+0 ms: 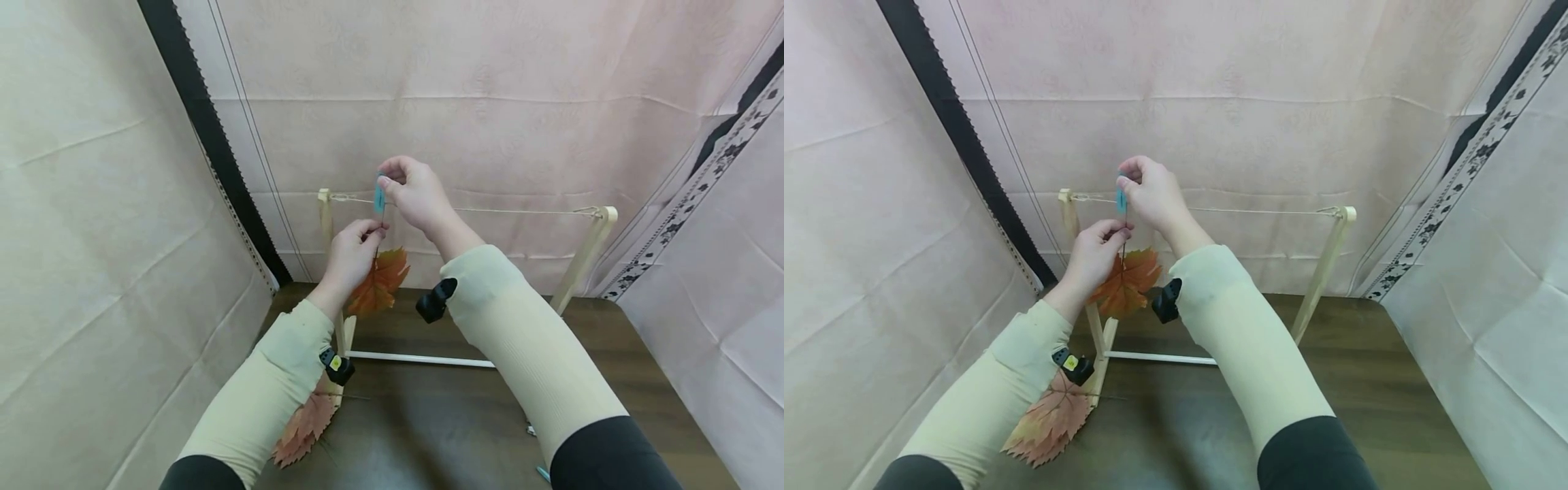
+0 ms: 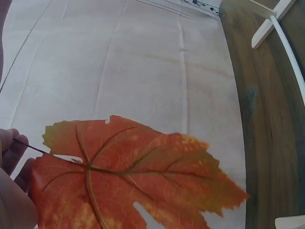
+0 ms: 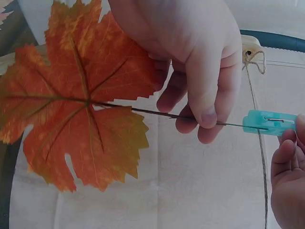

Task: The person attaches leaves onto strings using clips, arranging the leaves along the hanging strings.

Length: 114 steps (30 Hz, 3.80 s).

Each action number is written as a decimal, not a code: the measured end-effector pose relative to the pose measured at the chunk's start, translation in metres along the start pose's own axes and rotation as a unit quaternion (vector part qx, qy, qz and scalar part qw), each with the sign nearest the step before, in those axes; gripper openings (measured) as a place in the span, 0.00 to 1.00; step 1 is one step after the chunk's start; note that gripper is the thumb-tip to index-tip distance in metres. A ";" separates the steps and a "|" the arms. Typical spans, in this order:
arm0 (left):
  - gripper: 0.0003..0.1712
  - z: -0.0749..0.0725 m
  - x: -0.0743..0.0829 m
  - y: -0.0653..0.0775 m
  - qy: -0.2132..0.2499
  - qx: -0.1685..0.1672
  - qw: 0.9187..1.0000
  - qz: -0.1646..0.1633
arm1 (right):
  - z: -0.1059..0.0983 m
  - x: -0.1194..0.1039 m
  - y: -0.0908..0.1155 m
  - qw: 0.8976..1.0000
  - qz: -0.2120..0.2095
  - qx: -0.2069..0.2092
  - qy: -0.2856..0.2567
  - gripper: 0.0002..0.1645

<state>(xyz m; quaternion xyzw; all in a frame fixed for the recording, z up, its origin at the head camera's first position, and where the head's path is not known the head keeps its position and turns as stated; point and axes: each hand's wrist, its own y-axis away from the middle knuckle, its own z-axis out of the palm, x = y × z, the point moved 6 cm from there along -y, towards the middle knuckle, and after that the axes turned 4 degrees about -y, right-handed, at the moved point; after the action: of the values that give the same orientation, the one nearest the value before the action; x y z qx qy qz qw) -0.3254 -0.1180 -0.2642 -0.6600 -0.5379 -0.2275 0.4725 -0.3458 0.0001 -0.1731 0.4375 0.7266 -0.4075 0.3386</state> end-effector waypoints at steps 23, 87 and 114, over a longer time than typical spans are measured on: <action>0.12 -0.003 0.002 0.004 -0.006 0.045 0.999 -0.018 | 0.001 0.001 -0.002 1.000 -0.009 -0.003 -0.001 0.16; 0.20 -0.024 0.007 0.032 0.044 0.075 0.996 -0.020 | -0.046 0.014 0.034 0.999 -0.005 -0.008 0.032 0.28; 0.21 0.002 -0.014 0.069 0.069 -0.067 0.995 -0.011 | -0.038 0.083 0.101 1.000 -0.006 -0.017 -0.012 0.22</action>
<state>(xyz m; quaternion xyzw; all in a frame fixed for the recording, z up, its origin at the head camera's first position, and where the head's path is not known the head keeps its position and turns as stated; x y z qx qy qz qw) -0.2668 -0.1219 -0.3023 -0.6670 -0.4952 -0.3134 0.4601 -0.2913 0.0928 -0.2566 0.4225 0.7318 -0.4024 0.3521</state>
